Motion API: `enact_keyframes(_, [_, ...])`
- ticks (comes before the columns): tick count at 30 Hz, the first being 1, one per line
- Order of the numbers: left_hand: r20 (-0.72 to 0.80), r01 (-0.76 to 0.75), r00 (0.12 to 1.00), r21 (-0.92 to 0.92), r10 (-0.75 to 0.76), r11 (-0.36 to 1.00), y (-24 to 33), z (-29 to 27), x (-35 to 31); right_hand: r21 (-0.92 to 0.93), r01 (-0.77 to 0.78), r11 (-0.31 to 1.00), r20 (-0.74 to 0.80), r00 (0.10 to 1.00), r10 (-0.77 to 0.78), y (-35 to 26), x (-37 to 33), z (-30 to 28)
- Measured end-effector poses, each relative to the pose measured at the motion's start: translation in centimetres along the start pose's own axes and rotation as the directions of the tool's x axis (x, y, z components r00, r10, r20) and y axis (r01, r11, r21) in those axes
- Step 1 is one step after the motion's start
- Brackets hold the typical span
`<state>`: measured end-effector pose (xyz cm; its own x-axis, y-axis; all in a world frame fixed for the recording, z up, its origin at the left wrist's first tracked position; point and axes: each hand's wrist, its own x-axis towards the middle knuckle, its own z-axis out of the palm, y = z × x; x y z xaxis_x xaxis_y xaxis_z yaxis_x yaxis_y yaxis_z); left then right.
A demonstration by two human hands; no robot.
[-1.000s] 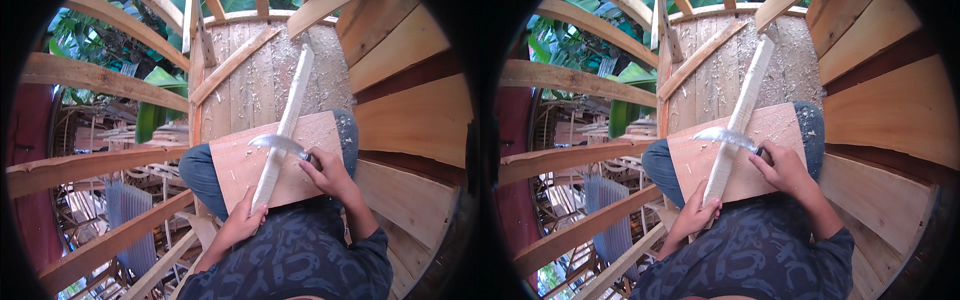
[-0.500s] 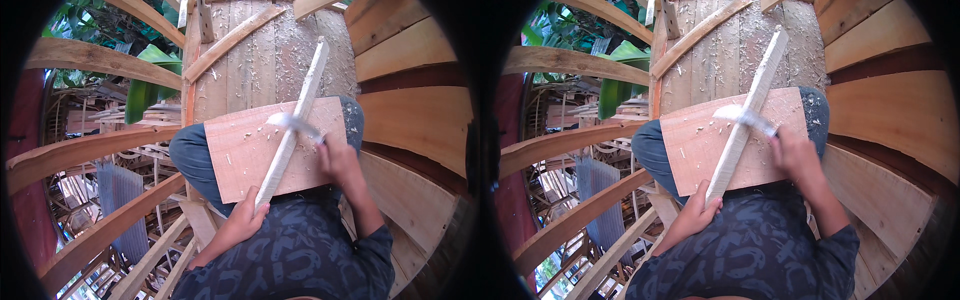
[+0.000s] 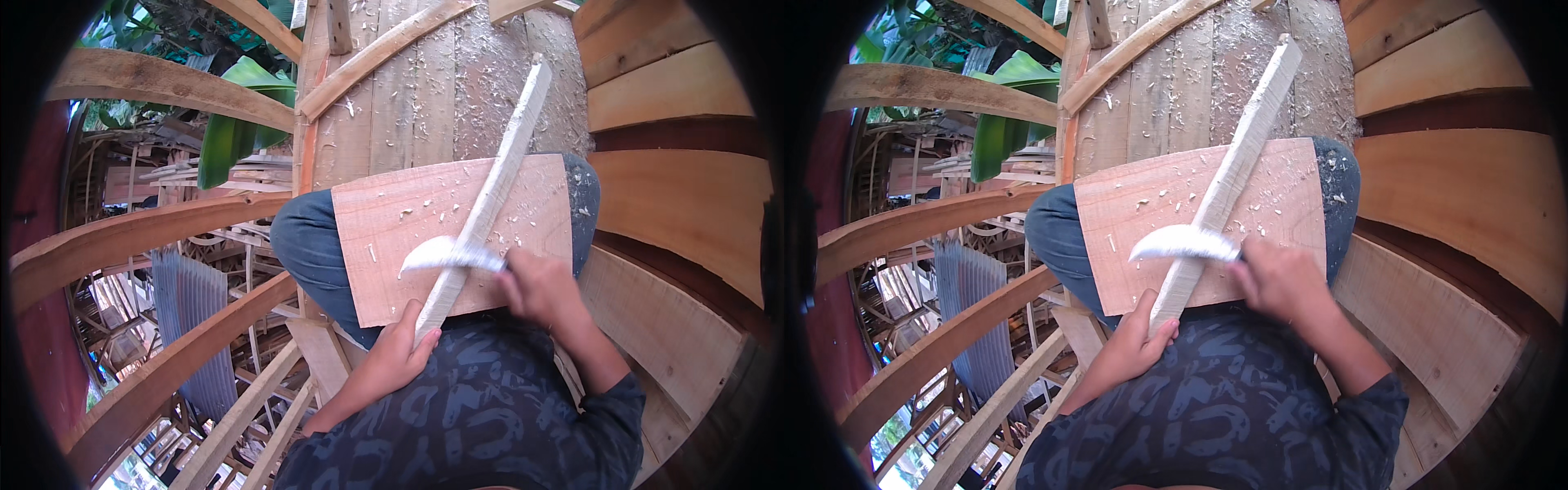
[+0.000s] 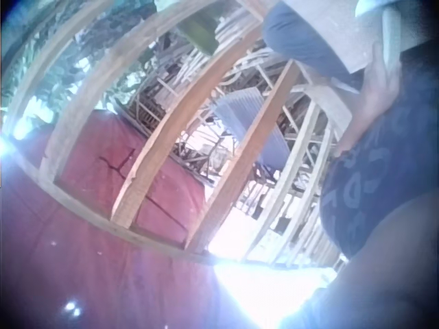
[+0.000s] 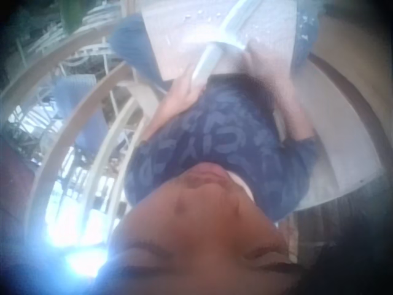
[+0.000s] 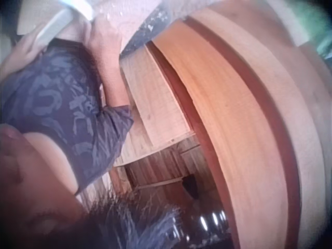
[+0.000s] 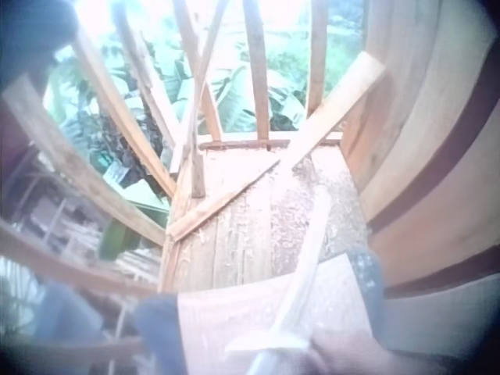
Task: The person sits cross-legged and uses a curved knife to shave a long, thin piece of wood. They hold the wood against a flat board on their lap and repeatedly scrape the blade along the length of the stick to remove thin layers of wood.
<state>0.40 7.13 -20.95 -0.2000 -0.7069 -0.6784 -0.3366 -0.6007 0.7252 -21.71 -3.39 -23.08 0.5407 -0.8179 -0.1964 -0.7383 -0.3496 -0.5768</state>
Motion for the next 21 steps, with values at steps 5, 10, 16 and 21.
enact_keyframes(5, [-0.013,-0.018,1.000,-0.022,0.018,1.000,0.3,0.2,0.3,-0.026,-0.044,0.999,-0.027,0.999,0.043,0.3,0.6,-0.5])
enact_keyframes(10, [-0.004,-0.025,1.000,-0.012,0.025,1.000,-0.3,0.0,0.0,-0.015,-0.247,0.969,-0.155,0.958,0.242,2.4,1.8,-0.6])
enact_keyframes(16, [0.006,-0.009,1.000,-0.002,0.009,1.000,0.1,-0.2,0.2,0.019,0.016,1.000,0.094,0.995,-0.018,-0.1,0.5,-1.0])
enact_keyframes(21, [-0.007,0.000,1.000,-0.007,0.000,1.000,-0.1,-0.1,0.3,-0.041,-0.256,0.966,-0.152,0.957,0.247,3.8,2.9,-2.0])
